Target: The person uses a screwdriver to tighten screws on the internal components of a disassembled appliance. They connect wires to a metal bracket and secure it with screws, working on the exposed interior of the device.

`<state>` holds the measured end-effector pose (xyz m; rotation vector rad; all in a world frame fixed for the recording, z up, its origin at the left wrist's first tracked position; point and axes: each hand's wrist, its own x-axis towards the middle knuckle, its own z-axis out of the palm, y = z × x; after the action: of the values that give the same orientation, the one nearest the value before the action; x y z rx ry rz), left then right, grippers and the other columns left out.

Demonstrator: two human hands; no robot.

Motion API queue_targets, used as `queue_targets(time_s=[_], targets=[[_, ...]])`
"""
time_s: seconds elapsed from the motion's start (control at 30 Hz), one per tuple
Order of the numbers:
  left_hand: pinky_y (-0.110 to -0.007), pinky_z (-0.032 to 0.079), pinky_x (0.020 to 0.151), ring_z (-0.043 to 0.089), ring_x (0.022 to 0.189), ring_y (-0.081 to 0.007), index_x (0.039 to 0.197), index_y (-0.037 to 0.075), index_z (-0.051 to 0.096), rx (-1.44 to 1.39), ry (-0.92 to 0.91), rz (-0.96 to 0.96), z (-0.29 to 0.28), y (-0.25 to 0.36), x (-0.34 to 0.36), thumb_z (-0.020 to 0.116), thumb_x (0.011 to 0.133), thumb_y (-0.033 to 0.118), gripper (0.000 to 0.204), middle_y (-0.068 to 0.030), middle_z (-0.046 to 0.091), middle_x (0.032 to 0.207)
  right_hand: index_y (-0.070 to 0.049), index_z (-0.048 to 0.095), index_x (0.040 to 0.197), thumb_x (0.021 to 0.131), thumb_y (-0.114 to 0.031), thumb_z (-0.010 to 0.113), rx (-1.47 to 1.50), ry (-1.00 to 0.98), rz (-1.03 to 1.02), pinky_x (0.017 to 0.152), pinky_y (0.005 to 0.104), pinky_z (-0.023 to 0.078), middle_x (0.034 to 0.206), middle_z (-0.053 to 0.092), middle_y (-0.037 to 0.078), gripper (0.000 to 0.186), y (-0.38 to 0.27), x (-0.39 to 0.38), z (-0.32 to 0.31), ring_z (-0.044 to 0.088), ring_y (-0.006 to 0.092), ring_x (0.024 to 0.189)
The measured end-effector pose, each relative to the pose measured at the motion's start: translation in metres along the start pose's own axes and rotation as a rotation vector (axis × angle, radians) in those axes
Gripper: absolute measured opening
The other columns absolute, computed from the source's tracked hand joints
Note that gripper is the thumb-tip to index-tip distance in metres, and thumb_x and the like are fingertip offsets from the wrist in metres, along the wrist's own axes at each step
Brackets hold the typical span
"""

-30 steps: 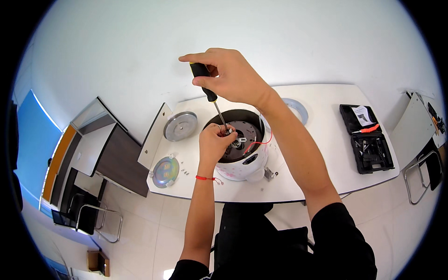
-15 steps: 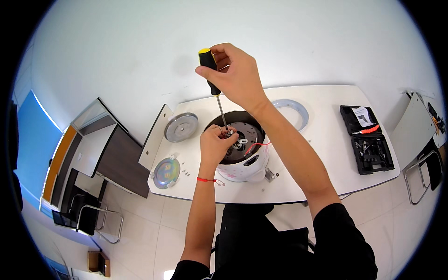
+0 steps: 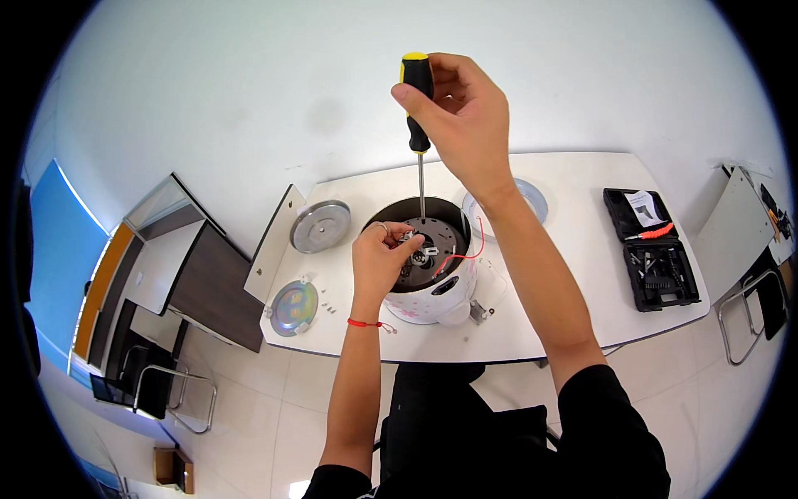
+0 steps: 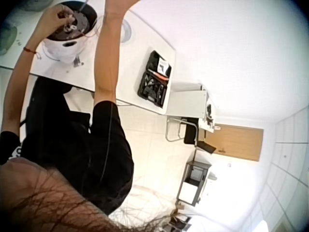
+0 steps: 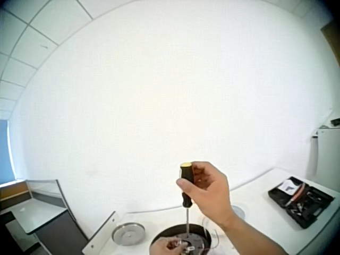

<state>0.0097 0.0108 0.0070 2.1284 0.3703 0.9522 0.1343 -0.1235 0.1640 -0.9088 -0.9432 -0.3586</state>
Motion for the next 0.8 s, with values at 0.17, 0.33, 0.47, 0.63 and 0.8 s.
queue_targets(time_s=[0.17, 0.33, 0.47, 0.63, 0.8], targets=[[-0.033, 0.051, 0.067, 0.063, 0.072, -0.0179, 0.098, -0.001, 0.081, -0.019, 0.002, 0.007, 0.002, -0.006, 0.000, 0.092, 0.084, 0.019, 0.026, -0.0078, 0.069, 0.085, 0.004, 0.067, 0.124, 0.092, -0.014, 0.088, 0.004, 0.028, -0.025, 0.078, 0.0273, 0.058, 0.100, 0.075, 0.007, 0.042, -0.010, -0.014, -0.009, 0.070, 0.0101, 0.087], [-0.034, 0.050, 0.066, 0.062, 0.071, -0.0184, 0.097, 0.002, 0.082, -0.042, 0.000, 0.017, -0.001, -0.001, -0.001, 0.091, 0.083, 0.019, 0.024, -0.0074, 0.068, 0.083, 0.003, 0.066, 0.128, 0.094, -0.008, 0.086, 0.000, 0.050, -0.063, 0.085, 0.0282, 0.057, 0.107, 0.074, 0.007, 0.041, -0.022, -0.028, -0.024, 0.070, 0.0114, 0.093], [-0.034, 0.051, 0.067, 0.062, 0.071, -0.0177, 0.096, 0.003, 0.083, -0.014, -0.005, 0.023, 0.001, -0.001, 0.001, 0.091, 0.082, 0.019, 0.023, -0.0070, 0.070, 0.084, 0.004, 0.065, 0.130, 0.095, -0.007, 0.085, -0.011, 0.079, -0.088, 0.085, 0.0278, 0.057, 0.108, 0.074, 0.008, 0.042, -0.025, -0.029, -0.038, 0.070, 0.0119, 0.093], [-0.035, 0.052, 0.068, 0.062, 0.071, -0.0185, 0.095, 0.003, 0.083, 0.022, 0.018, 0.042, 0.001, 0.000, -0.001, 0.090, 0.081, 0.019, 0.022, -0.0070, 0.071, 0.082, 0.004, 0.062, 0.135, 0.103, -0.008, 0.074, -0.076, 0.115, -0.134, 0.079, 0.0298, 0.058, 0.100, 0.073, 0.010, 0.037, -0.031, -0.030, -0.047, 0.071, 0.0156, 0.086], [-0.035, 0.053, 0.069, 0.065, 0.073, -0.0202, 0.094, 0.002, 0.083, 0.020, 0.046, 0.006, 0.001, 0.003, -0.002, 0.090, 0.081, 0.018, 0.022, -0.0081, 0.072, 0.082, 0.005, 0.061, 0.136, 0.103, -0.007, 0.073, -0.059, 0.127, -0.165, 0.079, 0.0312, 0.058, 0.101, 0.072, 0.010, 0.037, -0.035, -0.032, -0.053, 0.072, 0.0165, 0.086]])
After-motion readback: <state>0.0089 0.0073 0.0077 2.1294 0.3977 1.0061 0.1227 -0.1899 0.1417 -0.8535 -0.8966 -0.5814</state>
